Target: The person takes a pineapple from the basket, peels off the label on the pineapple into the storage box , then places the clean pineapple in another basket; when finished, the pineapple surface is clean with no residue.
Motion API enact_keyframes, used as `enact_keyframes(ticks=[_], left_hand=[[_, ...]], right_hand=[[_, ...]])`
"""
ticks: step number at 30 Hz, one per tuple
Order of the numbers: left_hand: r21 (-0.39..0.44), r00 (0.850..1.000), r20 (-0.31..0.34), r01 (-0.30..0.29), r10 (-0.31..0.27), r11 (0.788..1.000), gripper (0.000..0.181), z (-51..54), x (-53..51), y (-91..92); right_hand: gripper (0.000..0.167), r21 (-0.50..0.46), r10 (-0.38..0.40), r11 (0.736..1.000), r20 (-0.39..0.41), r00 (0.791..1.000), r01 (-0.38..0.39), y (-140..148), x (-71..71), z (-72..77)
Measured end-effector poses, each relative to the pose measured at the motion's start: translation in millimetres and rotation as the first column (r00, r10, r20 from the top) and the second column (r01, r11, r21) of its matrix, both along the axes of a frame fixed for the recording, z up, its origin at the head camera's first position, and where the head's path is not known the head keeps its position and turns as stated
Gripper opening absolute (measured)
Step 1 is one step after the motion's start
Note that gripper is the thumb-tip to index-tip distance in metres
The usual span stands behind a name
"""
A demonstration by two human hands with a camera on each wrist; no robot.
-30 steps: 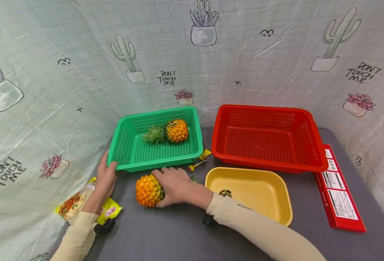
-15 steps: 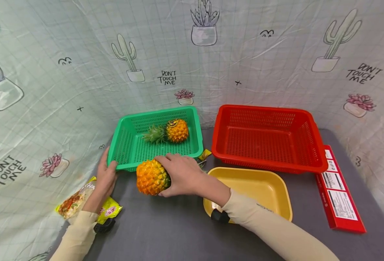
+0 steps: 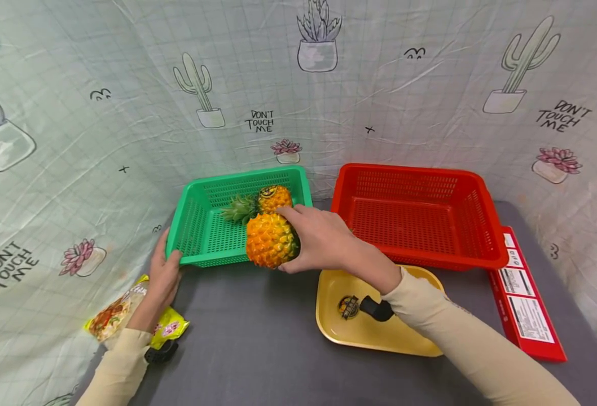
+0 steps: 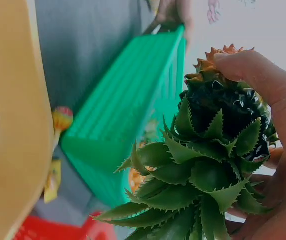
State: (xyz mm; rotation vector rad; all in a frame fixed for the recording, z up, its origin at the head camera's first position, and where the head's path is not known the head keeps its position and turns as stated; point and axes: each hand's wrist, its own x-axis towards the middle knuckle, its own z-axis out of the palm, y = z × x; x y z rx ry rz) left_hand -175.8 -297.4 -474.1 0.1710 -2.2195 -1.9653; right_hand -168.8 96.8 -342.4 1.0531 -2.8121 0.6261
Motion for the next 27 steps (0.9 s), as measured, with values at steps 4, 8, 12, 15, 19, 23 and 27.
enact_keyframes(ticks=[4,8,12,15,19,23,27], left_hand=[[-0.006,1.0,-0.015,-0.004,0.004,1.0,0.071,1.7,0.5,0.7],[-0.012,1.0,-0.012,-0.01,0.01,1.0,0.071,1.8,0.8,1.2],[0.005,1.0,0.001,-0.004,0.004,1.0,0.07,0.5,0.7,1.1],[0.025,1.0,0.006,0.002,-0.002,1.0,0.07,0.4,1.1,1.2],[0.039,1.0,0.013,0.003,-0.003,0.999,0.07,1.0,2.0,1.4],[0.039,1.0,0.013,0.004,-0.005,0.999,0.07,2.4,2.4,1.8],[0.049,1.0,0.015,0.005,-0.006,0.999,0.07,3.4,2.7,1.7]], right_hand=[[0.098,-0.018,-0.03,0.999,0.03,0.999,0.03,14,-4.1,6.2],[0.099,-0.011,-0.049,0.999,0.042,0.998,0.05,26,-8.2,9.8],[0.1,-0.022,-0.06,0.998,0.055,0.997,0.061,38,-13.3,14.0],[0.097,-0.038,-0.073,0.996,0.072,0.995,0.076,47,-18.2,16.6],[0.093,-0.039,-0.098,0.994,0.08,0.992,0.102,58,-24.2,19.5],[0.096,-0.029,-0.123,0.992,0.08,0.989,0.125,69,-30.3,22.2],[0.094,-0.024,-0.145,0.989,0.079,0.986,0.147,79,-37.8,23.8]])
